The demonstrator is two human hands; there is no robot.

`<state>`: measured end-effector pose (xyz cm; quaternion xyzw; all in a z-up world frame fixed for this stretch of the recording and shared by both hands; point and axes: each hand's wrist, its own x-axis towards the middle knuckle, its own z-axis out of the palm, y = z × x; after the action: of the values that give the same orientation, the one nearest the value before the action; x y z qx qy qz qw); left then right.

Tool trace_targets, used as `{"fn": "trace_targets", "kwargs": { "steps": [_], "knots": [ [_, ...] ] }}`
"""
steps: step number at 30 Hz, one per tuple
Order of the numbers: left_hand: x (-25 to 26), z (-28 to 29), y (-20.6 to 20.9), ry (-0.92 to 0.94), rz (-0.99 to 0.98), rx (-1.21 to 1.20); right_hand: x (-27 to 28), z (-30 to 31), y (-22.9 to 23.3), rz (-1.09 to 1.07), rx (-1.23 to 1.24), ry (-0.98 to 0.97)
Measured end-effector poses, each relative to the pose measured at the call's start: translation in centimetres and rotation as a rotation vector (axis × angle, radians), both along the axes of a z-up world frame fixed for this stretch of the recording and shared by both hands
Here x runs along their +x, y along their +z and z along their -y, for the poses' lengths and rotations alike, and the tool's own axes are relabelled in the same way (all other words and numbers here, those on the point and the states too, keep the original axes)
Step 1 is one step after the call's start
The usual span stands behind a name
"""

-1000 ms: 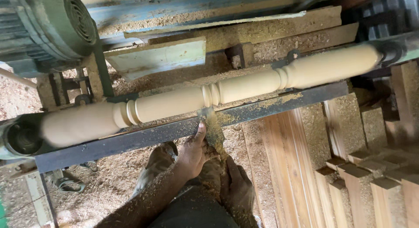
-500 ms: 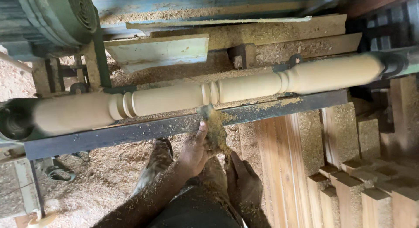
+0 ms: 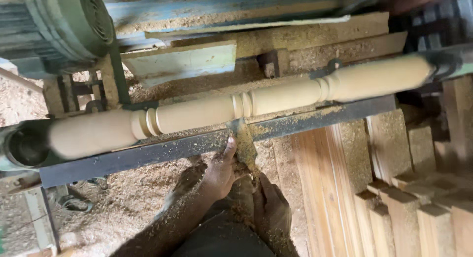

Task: The person shapes a rotating wooden spindle on a lathe using various metal chisels and briefly sharpens a tool on a motorized grinding wheel.

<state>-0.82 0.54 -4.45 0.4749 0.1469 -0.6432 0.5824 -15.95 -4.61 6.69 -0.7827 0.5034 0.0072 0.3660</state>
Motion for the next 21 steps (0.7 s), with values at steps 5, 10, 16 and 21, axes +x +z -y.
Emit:
{"fn": "trace_targets", "kwargs": {
  "steps": [5,10,16,21],
  "knots": [
    [0.5,0.7,1.2,-0.084,-0.144,0.307,0.9,-3.0,0.0,-0.023,0.219,-0.246],
    [2.2,1.0,2.9,-0.110,-0.058,0.100,2.0,-4.3,-0.1,0.075,0.169,-0.317],
    [3.0,1.5,3.9,-0.103,-0.034,0.088,2.7,-4.1,-0.2,0.056,0.160,-0.316],
    [2.4,0.9,2.1,-0.065,-0.025,0.159,4.2,-4.9,0.7,0.118,0.143,-0.365]
  ]
}}
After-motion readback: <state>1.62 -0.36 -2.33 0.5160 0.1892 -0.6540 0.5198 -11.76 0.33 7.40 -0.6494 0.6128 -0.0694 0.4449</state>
